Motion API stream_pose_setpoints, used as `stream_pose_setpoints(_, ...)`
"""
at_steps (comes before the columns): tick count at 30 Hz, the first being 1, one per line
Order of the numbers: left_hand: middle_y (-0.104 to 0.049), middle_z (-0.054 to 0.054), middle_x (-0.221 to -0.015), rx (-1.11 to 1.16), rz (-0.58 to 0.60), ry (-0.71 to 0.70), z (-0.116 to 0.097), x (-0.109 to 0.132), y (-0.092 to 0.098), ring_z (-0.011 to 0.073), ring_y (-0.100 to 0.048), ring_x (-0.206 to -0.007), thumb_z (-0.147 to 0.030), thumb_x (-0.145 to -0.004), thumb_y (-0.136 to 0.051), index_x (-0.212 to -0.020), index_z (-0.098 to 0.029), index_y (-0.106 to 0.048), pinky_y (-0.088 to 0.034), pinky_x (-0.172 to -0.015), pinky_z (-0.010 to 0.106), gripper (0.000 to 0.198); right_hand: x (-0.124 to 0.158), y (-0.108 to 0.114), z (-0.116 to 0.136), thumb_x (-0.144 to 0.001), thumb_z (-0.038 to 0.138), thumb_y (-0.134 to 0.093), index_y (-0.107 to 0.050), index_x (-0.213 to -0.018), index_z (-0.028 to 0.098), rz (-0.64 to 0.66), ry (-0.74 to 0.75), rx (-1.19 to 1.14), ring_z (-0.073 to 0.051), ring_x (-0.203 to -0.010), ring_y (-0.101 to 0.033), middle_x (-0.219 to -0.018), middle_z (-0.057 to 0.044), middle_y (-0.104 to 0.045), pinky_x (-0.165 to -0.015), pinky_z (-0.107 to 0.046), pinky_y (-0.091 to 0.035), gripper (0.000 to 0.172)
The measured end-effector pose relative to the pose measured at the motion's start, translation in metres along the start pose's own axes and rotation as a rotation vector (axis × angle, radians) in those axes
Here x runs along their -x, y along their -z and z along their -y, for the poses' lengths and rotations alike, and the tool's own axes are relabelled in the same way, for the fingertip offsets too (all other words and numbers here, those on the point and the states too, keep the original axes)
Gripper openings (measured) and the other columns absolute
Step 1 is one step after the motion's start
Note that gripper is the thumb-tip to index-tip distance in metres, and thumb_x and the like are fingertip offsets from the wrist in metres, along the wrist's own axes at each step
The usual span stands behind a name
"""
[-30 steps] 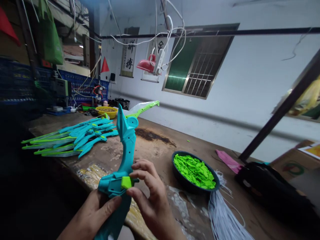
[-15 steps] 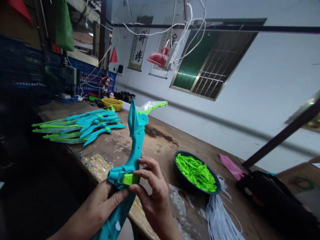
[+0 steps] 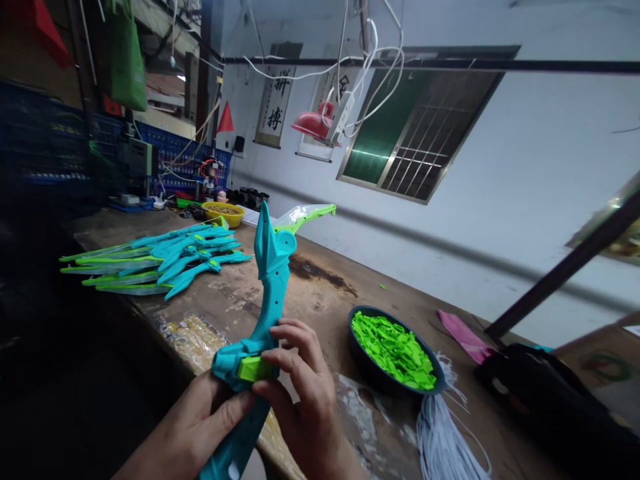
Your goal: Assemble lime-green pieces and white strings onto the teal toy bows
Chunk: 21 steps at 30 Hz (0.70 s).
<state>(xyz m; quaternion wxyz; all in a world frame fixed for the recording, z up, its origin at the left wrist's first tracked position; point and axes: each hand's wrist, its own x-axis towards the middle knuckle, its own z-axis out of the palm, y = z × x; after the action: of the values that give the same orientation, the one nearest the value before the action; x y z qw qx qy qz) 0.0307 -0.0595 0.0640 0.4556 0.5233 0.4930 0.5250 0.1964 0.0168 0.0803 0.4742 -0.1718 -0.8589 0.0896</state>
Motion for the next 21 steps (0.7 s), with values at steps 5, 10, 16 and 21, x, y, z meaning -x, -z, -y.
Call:
stream_pose_setpoints(5, -0.069, 0.009, -0.122, 0.086, -0.016, -0.020, 0.005, 0.000, -0.001, 0.0329, -0.058, -0.120, -0.054, -0.085, -0.064, -0.125, -0.022, -0.069, -0.045, -0.103, 0.037, 0.051, -0.001, 0.002, 0.001, -0.098, 0.024, -0.061, -0.061, -0.108, 0.020, 0.010, 0.028, 0.007, -0.028, -0.129, -0.047, -0.122, -0.012, -0.055, -0.103, -0.040, -0.047, 0.011)
stream_pose_setpoints(10, -0.074, 0.007, -0.093, 0.096, 0.005, -0.043, -0.004, -0.003, -0.005, 0.0273, -0.067, -0.090, -0.062, -0.088, -0.056, -0.119, -0.018, -0.070, -0.053, -0.076, 0.029, 0.056, -0.003, 0.005, 0.004, -0.098, 0.025, -0.061, -0.061, -0.106, 0.020, 0.019, 0.079, 0.031, -0.028, -0.128, -0.047, -0.120, -0.012, -0.056, -0.103, -0.043, -0.048, 0.010)
stream_pose_setpoints(16, -0.074, 0.007, -0.091, 0.127, -0.112, -0.005, -0.004, 0.001, -0.007, 0.0261, -0.068, -0.083, -0.060, -0.082, -0.064, -0.112, -0.016, -0.074, -0.054, -0.073, 0.027, 0.054, 0.000, 0.004, 0.013, -0.098, 0.029, -0.062, -0.063, -0.104, 0.024, -0.016, 0.009, 0.017, -0.026, -0.128, -0.048, -0.128, -0.010, -0.052, -0.098, -0.034, -0.050, 0.008)
stream_pose_setpoints(21, -0.075, 0.007, -0.088, 0.131, -0.052, -0.077, 0.002, -0.004, -0.003, 0.0257, -0.069, -0.087, -0.056, -0.083, -0.065, -0.105, -0.020, -0.077, -0.055, -0.080, 0.026, 0.044, 0.008, 0.002, 0.019, -0.089, 0.057, -0.067, -0.046, -0.138, 0.031, -0.066, -0.263, -0.254, -0.027, -0.128, -0.049, -0.145, -0.010, -0.042, -0.097, -0.033, -0.050, 0.060)
